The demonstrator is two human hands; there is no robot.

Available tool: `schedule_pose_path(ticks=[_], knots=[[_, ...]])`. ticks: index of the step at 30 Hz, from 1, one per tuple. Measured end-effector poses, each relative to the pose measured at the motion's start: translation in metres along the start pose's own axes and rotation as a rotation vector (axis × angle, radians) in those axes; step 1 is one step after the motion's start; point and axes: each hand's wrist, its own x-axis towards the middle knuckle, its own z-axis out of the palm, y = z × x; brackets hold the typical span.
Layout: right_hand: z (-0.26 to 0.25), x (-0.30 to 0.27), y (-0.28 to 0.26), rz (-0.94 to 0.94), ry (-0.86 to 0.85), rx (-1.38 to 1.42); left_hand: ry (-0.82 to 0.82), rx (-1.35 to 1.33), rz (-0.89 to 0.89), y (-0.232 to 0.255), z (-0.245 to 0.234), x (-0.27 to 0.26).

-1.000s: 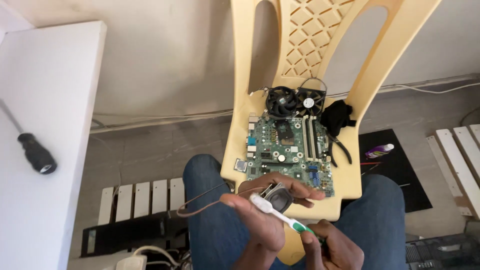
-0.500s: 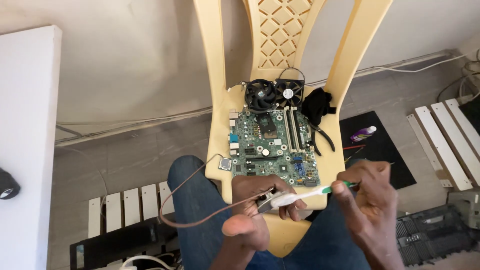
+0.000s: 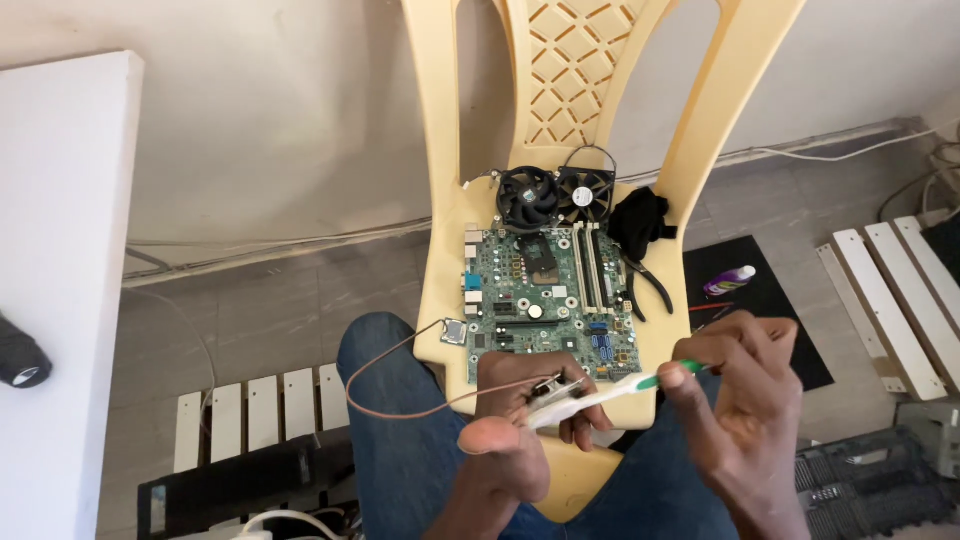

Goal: Cleaning a small electronic component with a toothbrush and a cloth while repairing a computer

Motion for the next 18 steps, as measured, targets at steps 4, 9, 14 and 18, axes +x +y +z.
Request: schedule_pose_path(ticks=[4,9,14,18], knots=[[0.003,-0.002,0.009,-0.004,0.014,-0.061,0.020,-0.033,0.013,0.002,0.000,0.003],[0.004,0.000,0.017,-0.043,-0.016,-0.139,0.008,-0.039,0.094,-0.011,-0.001,-0.004],[0.019,-0.003,-0.022,0.052,0.022,0.037,0.105,-0.031,0.154,-0.015,-0.001,-0.008],[0.026,-0.017,-0.010,0.150,0.073,0.102,0.111,-0.171,0.245,-0.027,-0.010,-0.006]])
